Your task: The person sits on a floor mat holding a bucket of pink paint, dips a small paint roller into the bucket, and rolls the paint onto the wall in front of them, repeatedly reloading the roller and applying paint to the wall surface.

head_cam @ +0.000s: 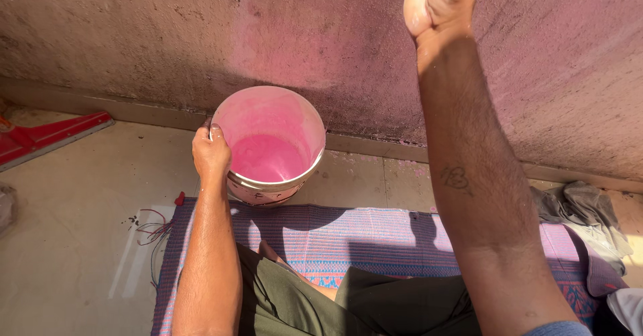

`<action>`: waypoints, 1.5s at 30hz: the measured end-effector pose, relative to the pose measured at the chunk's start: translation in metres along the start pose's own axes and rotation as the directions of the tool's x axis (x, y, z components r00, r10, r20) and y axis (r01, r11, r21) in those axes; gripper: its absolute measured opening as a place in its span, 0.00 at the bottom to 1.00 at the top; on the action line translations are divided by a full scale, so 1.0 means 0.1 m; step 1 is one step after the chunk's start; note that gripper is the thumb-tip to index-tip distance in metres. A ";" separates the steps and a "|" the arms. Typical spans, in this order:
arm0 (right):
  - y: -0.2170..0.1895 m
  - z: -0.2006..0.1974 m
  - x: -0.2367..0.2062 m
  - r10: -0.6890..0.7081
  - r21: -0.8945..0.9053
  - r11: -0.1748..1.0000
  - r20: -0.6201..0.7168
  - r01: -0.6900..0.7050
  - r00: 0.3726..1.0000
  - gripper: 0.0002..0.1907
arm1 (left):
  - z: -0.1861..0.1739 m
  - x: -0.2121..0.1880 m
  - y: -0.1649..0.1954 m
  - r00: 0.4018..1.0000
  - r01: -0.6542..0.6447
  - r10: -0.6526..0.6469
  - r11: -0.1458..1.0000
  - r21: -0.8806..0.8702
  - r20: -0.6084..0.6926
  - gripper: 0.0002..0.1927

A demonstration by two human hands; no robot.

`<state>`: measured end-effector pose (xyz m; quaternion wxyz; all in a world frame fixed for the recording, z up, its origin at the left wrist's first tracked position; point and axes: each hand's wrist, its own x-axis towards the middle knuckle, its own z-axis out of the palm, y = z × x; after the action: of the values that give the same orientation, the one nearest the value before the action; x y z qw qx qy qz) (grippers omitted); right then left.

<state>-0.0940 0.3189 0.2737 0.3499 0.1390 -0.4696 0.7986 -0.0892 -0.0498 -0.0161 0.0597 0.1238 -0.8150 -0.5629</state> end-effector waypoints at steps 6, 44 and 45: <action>0.20 -0.20 -0.89 0.170 -0.082 0.982 -0.006 -0.169 0.986 0.16 | 0.00 -0.03 0.02 0.985 -0.166 0.160 0.981 -0.101 -0.067 0.23; 0.12 -0.70 -3.75 0.478 -0.651 0.639 -0.081 -0.409 0.875 0.37 | -0.03 -1.05 0.68 0.823 -0.212 0.411 0.863 -0.458 0.393 0.17; -0.04 -0.97 -3.75 0.473 -0.707 0.579 -0.114 -0.406 0.874 0.36 | 0.00 -0.99 0.65 0.834 -0.187 0.393 0.862 -0.470 0.389 0.16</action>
<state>0.1876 0.2413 0.0192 0.1460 -0.0935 -0.7750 0.6078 -0.0024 -0.0010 0.0490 -0.0291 -0.1604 -0.6758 -0.7189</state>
